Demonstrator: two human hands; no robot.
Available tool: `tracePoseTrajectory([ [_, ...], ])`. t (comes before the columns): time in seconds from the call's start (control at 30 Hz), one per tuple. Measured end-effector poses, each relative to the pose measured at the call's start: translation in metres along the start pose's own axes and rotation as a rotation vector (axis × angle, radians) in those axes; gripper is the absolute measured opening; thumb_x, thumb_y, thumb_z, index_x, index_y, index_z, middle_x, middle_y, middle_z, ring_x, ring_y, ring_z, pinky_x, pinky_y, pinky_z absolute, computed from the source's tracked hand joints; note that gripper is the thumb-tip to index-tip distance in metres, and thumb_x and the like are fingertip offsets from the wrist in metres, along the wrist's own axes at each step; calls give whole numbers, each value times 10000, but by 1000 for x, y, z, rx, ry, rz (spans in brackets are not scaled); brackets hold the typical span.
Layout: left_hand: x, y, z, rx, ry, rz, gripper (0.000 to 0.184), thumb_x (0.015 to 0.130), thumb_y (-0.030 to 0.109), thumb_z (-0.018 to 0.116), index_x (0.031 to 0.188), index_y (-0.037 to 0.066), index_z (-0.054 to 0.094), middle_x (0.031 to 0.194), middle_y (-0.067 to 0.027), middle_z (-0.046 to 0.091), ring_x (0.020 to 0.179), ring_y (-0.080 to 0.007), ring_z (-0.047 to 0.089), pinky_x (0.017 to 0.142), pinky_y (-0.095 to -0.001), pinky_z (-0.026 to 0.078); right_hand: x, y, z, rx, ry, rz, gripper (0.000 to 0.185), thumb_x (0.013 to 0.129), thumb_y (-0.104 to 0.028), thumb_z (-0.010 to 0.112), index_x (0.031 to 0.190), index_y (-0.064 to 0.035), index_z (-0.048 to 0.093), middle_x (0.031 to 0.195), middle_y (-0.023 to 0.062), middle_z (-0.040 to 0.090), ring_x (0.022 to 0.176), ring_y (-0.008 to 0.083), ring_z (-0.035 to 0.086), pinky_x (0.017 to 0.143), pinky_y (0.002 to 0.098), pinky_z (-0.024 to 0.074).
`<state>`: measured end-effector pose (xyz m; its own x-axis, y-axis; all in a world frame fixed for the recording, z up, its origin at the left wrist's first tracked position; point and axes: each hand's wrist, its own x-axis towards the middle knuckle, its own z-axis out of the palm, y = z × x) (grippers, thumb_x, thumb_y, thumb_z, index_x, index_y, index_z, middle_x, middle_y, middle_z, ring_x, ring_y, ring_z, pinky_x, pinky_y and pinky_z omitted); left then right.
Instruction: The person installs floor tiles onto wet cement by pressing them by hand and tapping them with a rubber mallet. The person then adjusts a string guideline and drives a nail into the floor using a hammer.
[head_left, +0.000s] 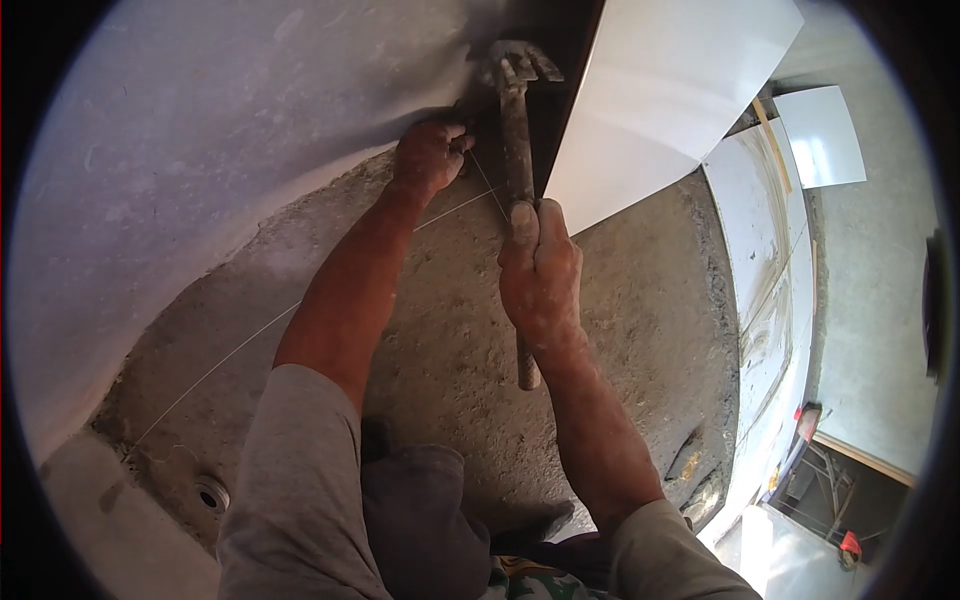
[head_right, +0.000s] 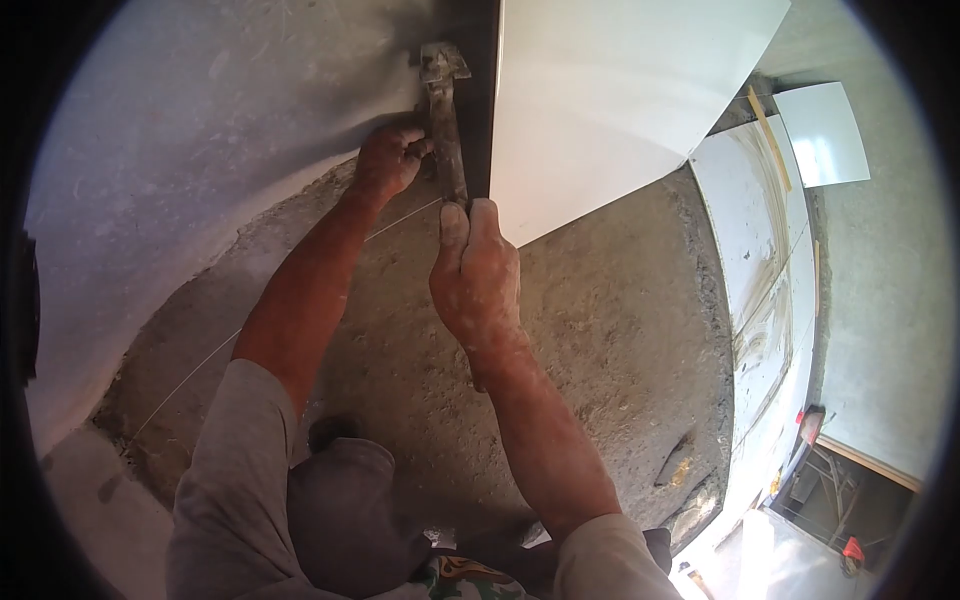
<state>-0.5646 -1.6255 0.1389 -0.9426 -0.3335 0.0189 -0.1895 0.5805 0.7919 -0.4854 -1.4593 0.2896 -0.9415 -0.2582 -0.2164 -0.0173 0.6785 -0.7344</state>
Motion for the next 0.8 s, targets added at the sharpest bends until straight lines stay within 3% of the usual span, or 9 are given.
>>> tracePoseTrajectory([
  [0.07,0,4,-3,53,-10,-18,146,865,121,588,961,68,685,948,-132,688,870,-277,660,772,-353,494,3,0,3,49,39,-47,346,993,-350,392,971,-8,443,788,290,609,762,504,585,644,529,446],
  [0.13,0,3,-4,32,-34,-62,214,866,204,600,1039,116,689,993,-110,681,911,-283,650,810,-347,505,13,8,13,-199,-8,50,333,994,-341,390,952,-15,436,760,285,602,741,490,591,631,532,449],
  [0.27,4,-9,-1,152,-52,15,220,869,226,595,1024,103,692,978,-118,683,909,-308,643,818,-366,502,0,17,14,-188,10,4,322,992,-344,389,969,-24,419,741,286,598,736,491,595,643,547,453],
  [0.37,17,-47,23,34,-15,127,230,870,248,599,1007,91,696,965,-133,682,912,-323,640,823,-384,498,-38,11,13,11,-124,241,321,988,-349,395,996,-28,400,747,298,598,750,506,588,668,561,448],
  [0.43,24,-52,24,-660,-64,-217,255,864,272,620,997,69,697,960,-165,676,921,-315,644,832,-386,494,-54,22,25,3,-176,118,307,986,-334,402,1004,-28,386,731,288,596,739,509,583,674,567,443],
  [0.47,24,-48,22,-653,-70,-211,255,864,272,620,997,69,697,960,-165,676,921,-315,644,832,-386,494,-59,24,28,11,-169,120,307,986,-334,402,1004,-28,386,731,288,596,739,509,583,674,567,443],
  [0.53,11,-14,-2,119,-74,29,326,863,325,633,997,34,692,973,-166,684,919,-296,654,834,-364,497,-66,26,33,46,-188,81,299,982,-322,411,998,-25,389,724,292,590,738,509,580,667,570,438],
  [0.67,4,4,-11,162,-37,15,316,872,284,645,1002,-2,682,1009,-128,691,911,-237,660,837,-340,500,-68,32,33,38,-214,78,298,981,-319,413,1014,-24,390,715,289,586,737,511,578,664,574,436],
  [0.8,13,-10,-12,-310,-193,-143,232,862,165,670,1008,-15,677,1022,-88,678,910,-169,638,825,-304,496,-67,32,28,52,-207,100,301,983,-322,411,1027,-25,392,712,280,585,731,505,580,666,571,438],
])
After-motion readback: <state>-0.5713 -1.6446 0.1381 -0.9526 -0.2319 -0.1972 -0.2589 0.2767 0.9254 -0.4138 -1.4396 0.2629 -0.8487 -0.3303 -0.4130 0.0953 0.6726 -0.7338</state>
